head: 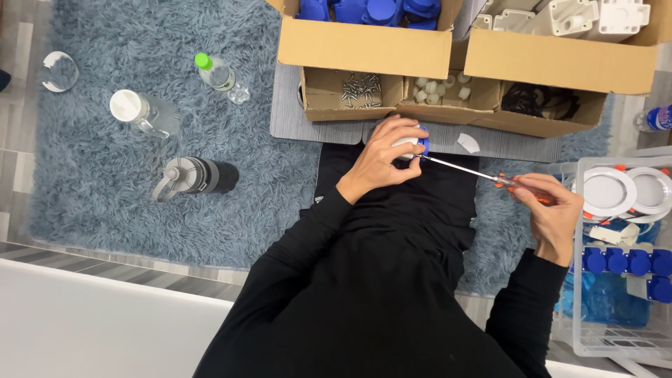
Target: Assembling electrical components by hand and using a screwdriver to fasten parts.
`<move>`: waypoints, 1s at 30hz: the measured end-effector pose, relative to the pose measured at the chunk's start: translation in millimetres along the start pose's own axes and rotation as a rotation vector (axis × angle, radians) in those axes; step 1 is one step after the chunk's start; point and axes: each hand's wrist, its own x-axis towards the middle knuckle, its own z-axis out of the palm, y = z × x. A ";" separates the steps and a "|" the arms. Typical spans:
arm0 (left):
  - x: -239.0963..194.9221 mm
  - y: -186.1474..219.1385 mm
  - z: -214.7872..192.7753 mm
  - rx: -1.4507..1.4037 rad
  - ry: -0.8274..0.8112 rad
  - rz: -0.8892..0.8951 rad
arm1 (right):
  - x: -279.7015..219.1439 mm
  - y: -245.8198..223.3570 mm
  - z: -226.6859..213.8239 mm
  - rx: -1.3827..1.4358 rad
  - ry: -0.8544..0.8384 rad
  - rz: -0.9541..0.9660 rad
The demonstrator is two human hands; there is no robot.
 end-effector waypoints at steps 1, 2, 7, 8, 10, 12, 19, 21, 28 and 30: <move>0.4 -0.3 0.5 0.001 0.001 0.001 | -0.3 -1.2 -0.5 0.000 0.000 -0.001; 0.8 -0.6 0.8 0.007 0.002 0.002 | -0.7 -2.3 -0.8 0.013 0.000 -0.001; 1.2 -4.2 -1.0 0.010 -0.018 0.022 | -1.9 -2.4 -4.3 0.016 0.000 -0.019; 2.2 -3.2 -2.4 0.020 -0.026 0.025 | -2.9 -1.1 -5.8 0.030 0.008 -0.020; 2.8 -0.3 -5.3 0.033 -0.031 0.025 | -4.3 -0.1 -8.0 0.045 0.013 -0.022; 5.1 1.5 -8.1 0.085 -0.049 0.054 | -4.2 -0.2 -9.0 0.067 0.008 -0.039; 16.3 17.9 -37.8 0.162 -0.062 0.172 | -4.6 9.2 -8.6 0.155 0.024 -0.056; 16.4 15.3 -48.9 0.278 -0.054 0.175 | -5.0 14.2 -8.8 0.153 -0.025 -0.043; 37.3 -12.9 -98.2 0.402 0.227 0.285 | -13.1 18.6 58.5 -0.104 -0.126 -0.082; 43.5 -13.6 -111.9 0.473 0.242 0.264 | -14.7 20.3 79.7 -0.168 -0.233 -0.094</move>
